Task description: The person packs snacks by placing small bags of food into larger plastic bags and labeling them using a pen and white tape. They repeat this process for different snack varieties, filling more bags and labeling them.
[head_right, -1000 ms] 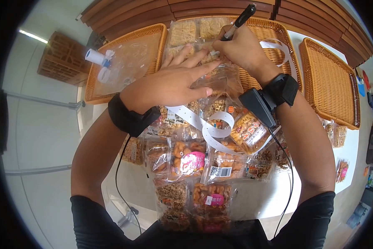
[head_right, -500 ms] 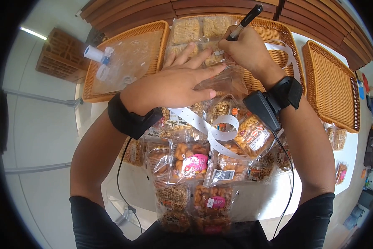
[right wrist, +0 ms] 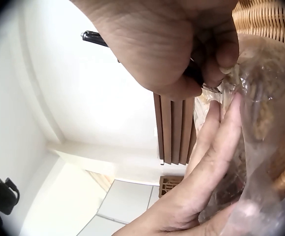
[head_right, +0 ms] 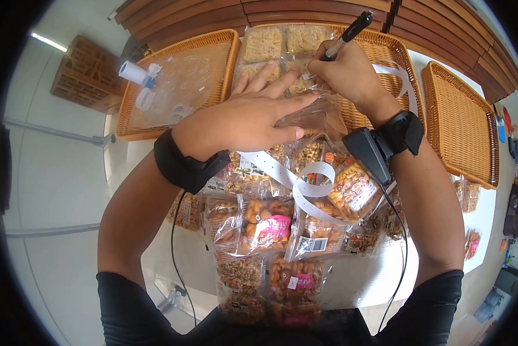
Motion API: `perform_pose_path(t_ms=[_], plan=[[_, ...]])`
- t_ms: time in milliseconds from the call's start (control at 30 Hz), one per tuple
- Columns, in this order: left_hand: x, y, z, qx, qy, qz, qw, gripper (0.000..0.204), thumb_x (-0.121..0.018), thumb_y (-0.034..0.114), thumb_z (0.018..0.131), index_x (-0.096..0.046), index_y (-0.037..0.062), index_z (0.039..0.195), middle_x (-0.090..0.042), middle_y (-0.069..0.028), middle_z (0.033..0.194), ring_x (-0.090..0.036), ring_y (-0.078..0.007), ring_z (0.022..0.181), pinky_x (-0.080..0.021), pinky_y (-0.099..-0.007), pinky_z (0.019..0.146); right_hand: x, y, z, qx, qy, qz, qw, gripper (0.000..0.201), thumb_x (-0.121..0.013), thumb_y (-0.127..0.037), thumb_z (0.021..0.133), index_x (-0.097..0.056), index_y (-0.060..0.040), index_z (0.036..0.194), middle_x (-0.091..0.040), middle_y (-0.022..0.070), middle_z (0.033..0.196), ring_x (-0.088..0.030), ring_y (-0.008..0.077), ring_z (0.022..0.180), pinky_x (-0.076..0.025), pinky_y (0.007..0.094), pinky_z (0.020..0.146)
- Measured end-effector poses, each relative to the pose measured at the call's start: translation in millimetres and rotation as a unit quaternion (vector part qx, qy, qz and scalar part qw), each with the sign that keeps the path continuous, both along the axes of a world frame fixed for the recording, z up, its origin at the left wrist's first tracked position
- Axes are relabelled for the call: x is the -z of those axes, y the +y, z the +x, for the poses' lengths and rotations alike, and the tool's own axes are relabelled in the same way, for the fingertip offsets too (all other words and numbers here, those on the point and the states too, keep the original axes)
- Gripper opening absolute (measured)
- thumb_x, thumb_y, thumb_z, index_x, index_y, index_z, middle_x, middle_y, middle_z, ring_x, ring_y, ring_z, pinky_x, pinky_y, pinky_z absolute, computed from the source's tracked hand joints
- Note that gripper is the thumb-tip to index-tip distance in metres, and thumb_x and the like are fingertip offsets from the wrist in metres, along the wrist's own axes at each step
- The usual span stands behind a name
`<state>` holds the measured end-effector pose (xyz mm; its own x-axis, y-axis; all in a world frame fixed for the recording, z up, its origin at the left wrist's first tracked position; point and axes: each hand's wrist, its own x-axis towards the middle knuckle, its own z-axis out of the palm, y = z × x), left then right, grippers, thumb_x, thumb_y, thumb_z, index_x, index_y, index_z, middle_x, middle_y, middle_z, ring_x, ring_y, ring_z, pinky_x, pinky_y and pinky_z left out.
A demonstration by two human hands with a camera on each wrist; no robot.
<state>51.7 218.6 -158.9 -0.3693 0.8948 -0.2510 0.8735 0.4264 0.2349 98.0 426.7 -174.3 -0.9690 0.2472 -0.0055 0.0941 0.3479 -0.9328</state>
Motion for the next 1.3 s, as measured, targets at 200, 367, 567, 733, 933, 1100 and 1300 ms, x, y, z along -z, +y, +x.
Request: perform_pose_path(t_ms=[200,367,567,733,933,1100,1300], plan=[[-2,0,1,-0.001,-0.005,-0.003,1.0,0.066,-0.053,0.053,0.097,-0.036,0.0267,0.155,-0.011,-0.0163,0.167,0.004,-0.0426,0.153,-0.006,-0.064,0.119,2,0,0,0.01,0.013,-0.015,1.0,0.008,-0.065,-0.008,0.087,-0.063,-0.0015,0.082,-0.061,0.0023,0.066,-0.056,0.0083,0.055,-0.043,0.0227,0.048],[-3,0,1,-0.002,-0.004,0.0,1.0,0.066,-0.053,0.052,0.097,-0.036,0.0273,0.156,-0.011,-0.0166,0.167,0.004,-0.0426,0.153,-0.006,-0.063,0.119,1,2,1,0.034,0.002,-0.048,0.998,0.01,-0.065,-0.011,0.088,-0.064,-0.0019,0.083,-0.062,0.0024,0.067,-0.057,0.0087,0.056,-0.043,0.0225,0.049],[-8,2,-1,0.0,-0.029,0.005,1.0,0.066,-0.056,0.05,0.097,-0.036,0.0268,0.155,-0.012,-0.0223,0.165,0.0,-0.0441,0.152,-0.008,-0.059,0.121,-28,3,18,0.038,0.01,-0.055,0.998,0.02,-0.062,-0.022,0.096,-0.064,-0.0041,0.088,-0.062,0.0012,0.068,-0.057,0.0081,0.056,-0.044,0.0214,0.051],[-19,3,-7,-0.003,-0.053,0.004,0.999,0.067,-0.056,0.049,0.097,-0.036,0.0234,0.155,-0.014,-0.0269,0.163,-0.001,-0.0452,0.152,-0.014,-0.0556,0.121,-65,3,50,0.037,0.018,-0.049,0.998,0.027,-0.058,-0.031,0.101,-0.064,-0.0051,0.095,-0.062,0.0006,0.069,-0.056,0.0068,0.057,-0.044,0.0213,0.051],[-34,1,-13,-0.009,-0.106,0.113,0.988,0.068,-0.06,0.042,0.098,-0.04,0.0008,0.148,-0.046,-0.0273,0.145,-0.049,-0.0364,0.132,-0.04,-0.0399,0.109,-95,-3,119,0.021,0.013,-0.024,0.999,0.039,-0.049,-0.041,0.105,-0.064,-0.0047,0.1,-0.057,-0.0005,0.064,-0.051,0.0063,0.052,-0.039,0.021,0.05],[-59,-4,1,-0.089,-0.182,0.129,0.971,0.067,-0.059,0.045,0.098,-0.042,0.0038,0.148,-0.057,-0.0245,0.133,-0.054,-0.0328,0.127,-0.045,-0.0401,0.103,-98,-3,190,0.006,0.012,-0.053,0.999,0.036,-0.048,-0.036,0.106,-0.064,-0.0047,0.099,-0.045,-0.0046,0.059,-0.036,0.0043,0.049,-0.026,0.0215,0.047],[-91,-8,35,-0.103,-0.227,0.171,0.953,0.06,-0.064,0.038,0.096,-0.05,-0.0042,0.137,-0.066,-0.0252,0.116,-0.067,-0.0312,0.102,-0.052,-0.0376,0.087,-103,-39,253,-0.004,0.016,0.071,0.997,0.016,-0.06,-0.017,0.101,-0.062,-0.0007,0.102,-0.061,0.0017,0.086,-0.054,0.01,0.066,-0.045,0.0258,0.061]])
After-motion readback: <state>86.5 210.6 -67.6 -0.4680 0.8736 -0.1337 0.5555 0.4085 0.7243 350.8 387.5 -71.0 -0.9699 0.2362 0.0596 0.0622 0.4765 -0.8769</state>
